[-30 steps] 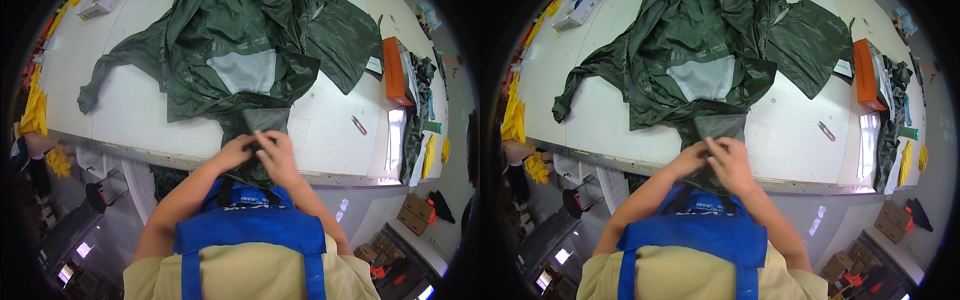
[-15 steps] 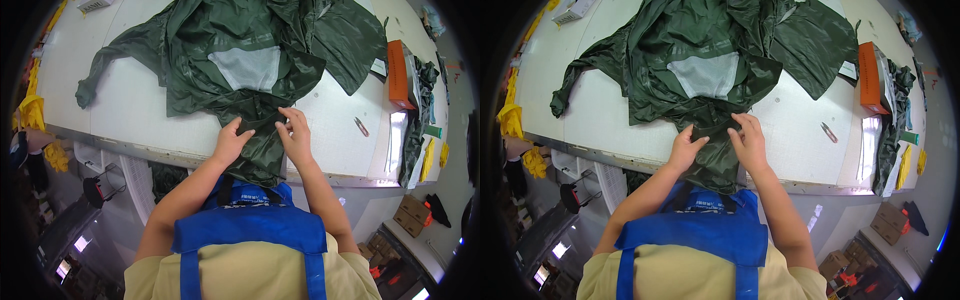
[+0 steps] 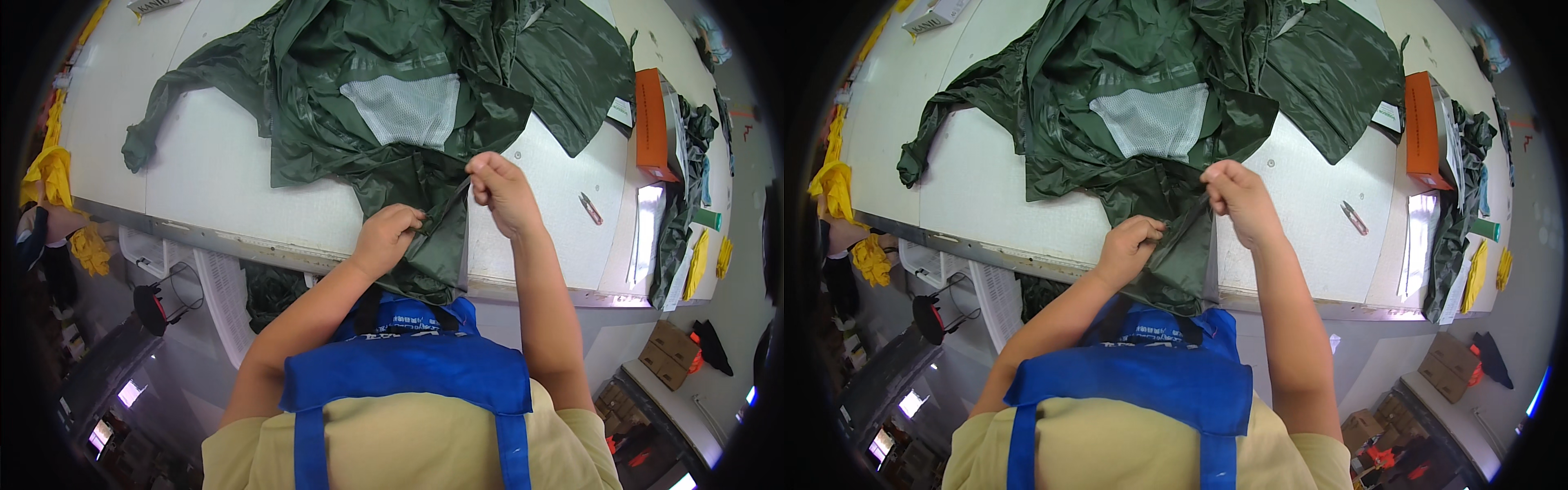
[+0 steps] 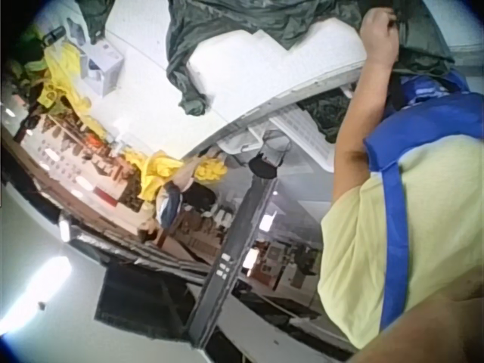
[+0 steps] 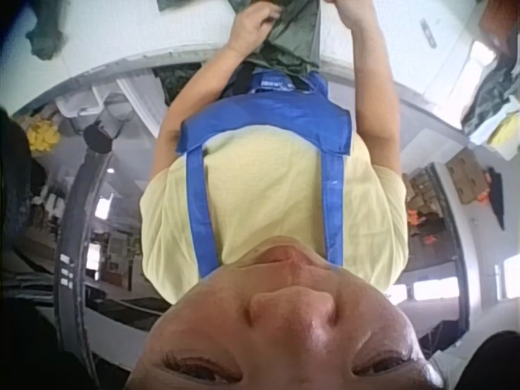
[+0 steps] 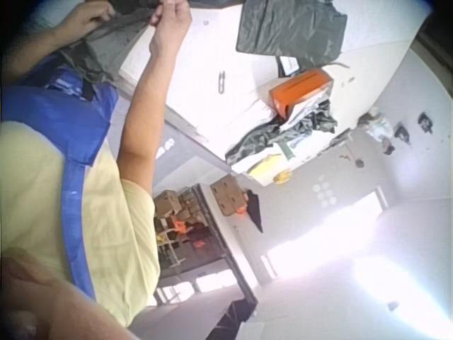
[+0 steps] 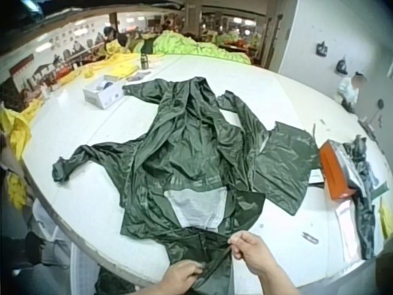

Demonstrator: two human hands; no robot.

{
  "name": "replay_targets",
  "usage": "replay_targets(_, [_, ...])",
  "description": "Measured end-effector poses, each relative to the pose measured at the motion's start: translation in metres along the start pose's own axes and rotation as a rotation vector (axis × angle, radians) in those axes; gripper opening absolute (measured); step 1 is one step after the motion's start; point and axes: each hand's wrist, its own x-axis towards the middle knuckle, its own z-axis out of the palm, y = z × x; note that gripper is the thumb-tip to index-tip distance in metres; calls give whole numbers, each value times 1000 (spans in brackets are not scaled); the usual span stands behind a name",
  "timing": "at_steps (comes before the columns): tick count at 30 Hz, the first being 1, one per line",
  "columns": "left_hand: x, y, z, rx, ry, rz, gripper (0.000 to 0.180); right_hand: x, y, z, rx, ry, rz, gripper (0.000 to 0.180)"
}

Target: The person lays a green jacket on a table, then uses a small blade to cut threads and seams along the hem and sleeves. The person repeatedly lifts and turns the jacket to access different areas, continuing to trim fabric edges throughout the clip.

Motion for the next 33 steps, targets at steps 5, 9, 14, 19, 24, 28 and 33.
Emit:
replay_targets(5, [2,4,-5,55,18,57,13,-16,-4,-38,-57,164,-176,14])
replay_targets(9, [5,1,-2,-62,114,-108,30,-22,7,-55,-206,279,-249,14])
replay_targets(14, [27,10,-1,767,102,98,53,-15,20,-35,340,246,-304,15])
replay_targets(19, [53,20,16,770,-305,510,47,-10,20,-34,-848,369,-392,11])
replay_targets(24, [56,4,40,709,-403,270,60,-1,37,-45,-1233,237,-483,10])
replay_targets(28, [52,-10,44,712,-463,217,70,5,41,-51,-1267,182,-445,11])
replay_targets(33, [51,-10,45,747,-527,136,70,2,51,-58,-905,210,-324,13])
